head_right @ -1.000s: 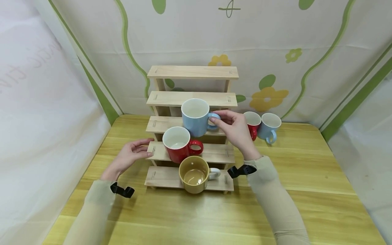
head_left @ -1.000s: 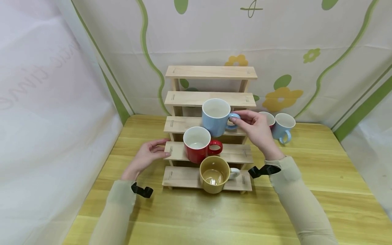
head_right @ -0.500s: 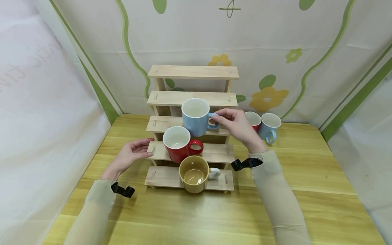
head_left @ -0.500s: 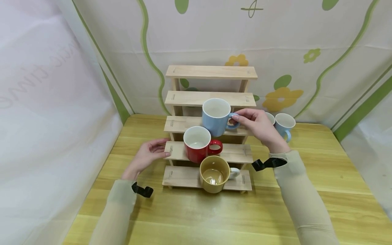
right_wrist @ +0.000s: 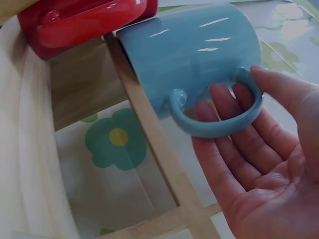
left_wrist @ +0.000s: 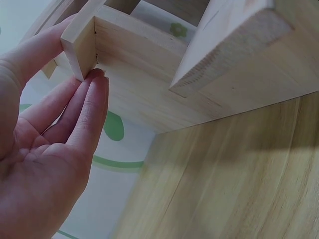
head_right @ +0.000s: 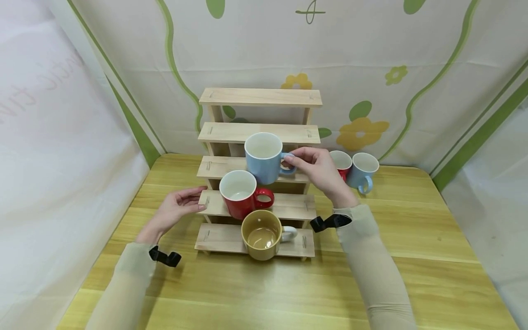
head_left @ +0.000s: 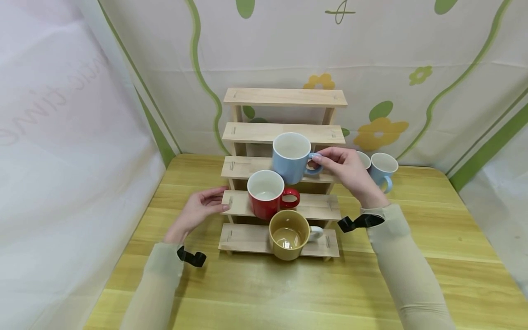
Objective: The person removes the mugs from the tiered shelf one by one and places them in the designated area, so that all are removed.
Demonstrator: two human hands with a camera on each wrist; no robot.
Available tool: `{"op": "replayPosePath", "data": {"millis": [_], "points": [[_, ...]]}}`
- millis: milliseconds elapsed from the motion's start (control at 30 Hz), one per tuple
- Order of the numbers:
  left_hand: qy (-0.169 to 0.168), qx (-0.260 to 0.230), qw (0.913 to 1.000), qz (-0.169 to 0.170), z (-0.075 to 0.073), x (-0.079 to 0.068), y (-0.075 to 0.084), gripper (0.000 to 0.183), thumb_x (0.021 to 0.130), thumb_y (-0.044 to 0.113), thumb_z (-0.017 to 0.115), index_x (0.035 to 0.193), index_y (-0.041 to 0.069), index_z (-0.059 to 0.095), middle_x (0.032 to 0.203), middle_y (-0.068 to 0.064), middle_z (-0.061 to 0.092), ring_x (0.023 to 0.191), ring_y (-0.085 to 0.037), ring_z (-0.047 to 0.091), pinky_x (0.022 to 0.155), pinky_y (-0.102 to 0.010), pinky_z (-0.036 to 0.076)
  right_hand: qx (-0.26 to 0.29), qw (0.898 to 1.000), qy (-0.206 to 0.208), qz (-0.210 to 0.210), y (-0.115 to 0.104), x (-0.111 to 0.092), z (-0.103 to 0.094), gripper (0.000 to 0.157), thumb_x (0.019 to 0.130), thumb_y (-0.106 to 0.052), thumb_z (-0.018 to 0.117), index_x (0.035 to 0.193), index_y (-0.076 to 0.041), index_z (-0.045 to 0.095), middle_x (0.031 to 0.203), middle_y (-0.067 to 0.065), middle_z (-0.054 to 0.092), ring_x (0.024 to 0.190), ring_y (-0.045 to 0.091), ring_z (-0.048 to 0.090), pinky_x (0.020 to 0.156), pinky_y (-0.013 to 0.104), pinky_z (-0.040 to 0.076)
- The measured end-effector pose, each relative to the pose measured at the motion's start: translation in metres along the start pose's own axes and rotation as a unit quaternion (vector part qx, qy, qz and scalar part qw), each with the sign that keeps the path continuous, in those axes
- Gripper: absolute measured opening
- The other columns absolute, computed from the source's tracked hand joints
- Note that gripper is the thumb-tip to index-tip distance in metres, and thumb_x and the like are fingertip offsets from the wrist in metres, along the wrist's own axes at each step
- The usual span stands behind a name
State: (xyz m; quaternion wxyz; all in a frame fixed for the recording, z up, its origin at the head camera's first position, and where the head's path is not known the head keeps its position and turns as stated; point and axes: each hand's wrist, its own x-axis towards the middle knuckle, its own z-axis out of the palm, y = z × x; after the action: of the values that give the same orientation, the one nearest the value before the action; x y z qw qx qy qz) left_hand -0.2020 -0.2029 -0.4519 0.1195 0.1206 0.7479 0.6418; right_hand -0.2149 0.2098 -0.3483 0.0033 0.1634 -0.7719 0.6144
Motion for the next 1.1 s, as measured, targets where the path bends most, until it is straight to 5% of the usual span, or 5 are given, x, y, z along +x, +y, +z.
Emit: {"op": "replayPosePath", "data": {"millis": [200, 500, 1100], "points": [[0.000, -0.002, 1.0000, 0.002, 0.000, 0.001, 0.000, 0.060, 0.087, 0.001, 0.079, 0.141, -0.006, 0.054, 0.133, -0.025, 0.059, 0.118, -0.033, 0.061, 0.098, -0.028, 0.052, 0.006, 1.000, -0.005, -0.002, 0.002, 0.000, 0.002, 0.028, 0.100, -0.022, 0.069, 0.107, 0.005, 0.071, 0.096, 0.011, 0.075, 0.095, 0.022, 0.069, 0.088, 0.027, 0.055], [0.001, -0.001, 1.0000, 0.001, 0.001, 0.000, 0.001, 0.060, 0.087, 0.001, 0.079, 0.140, -0.006, 0.055, 0.133, -0.024, 0.059, 0.119, -0.034, 0.060, 0.099, -0.028, 0.052, 0.098, 0.995, 0.017, -0.008, 0.003, -0.006, 0.014, 0.016, 0.100, -0.015, 0.069, 0.105, -0.001, 0.074, 0.095, 0.009, 0.075, 0.092, 0.018, 0.071, 0.091, 0.028, 0.056], [0.000, 0.012, 0.9999, -0.010, 0.000, -0.001, 0.006, 0.062, 0.086, 0.005, 0.082, 0.141, -0.004, 0.055, 0.134, -0.023, 0.059, 0.119, -0.034, 0.060, 0.097, -0.029, 0.053, 0.082, 0.988, 0.113, -0.071, -0.010, -0.028, -0.001, 0.020, 0.099, -0.010, 0.069, 0.106, 0.009, 0.072, 0.094, 0.009, 0.076, 0.089, 0.018, 0.071, 0.081, 0.022, 0.056]]}}
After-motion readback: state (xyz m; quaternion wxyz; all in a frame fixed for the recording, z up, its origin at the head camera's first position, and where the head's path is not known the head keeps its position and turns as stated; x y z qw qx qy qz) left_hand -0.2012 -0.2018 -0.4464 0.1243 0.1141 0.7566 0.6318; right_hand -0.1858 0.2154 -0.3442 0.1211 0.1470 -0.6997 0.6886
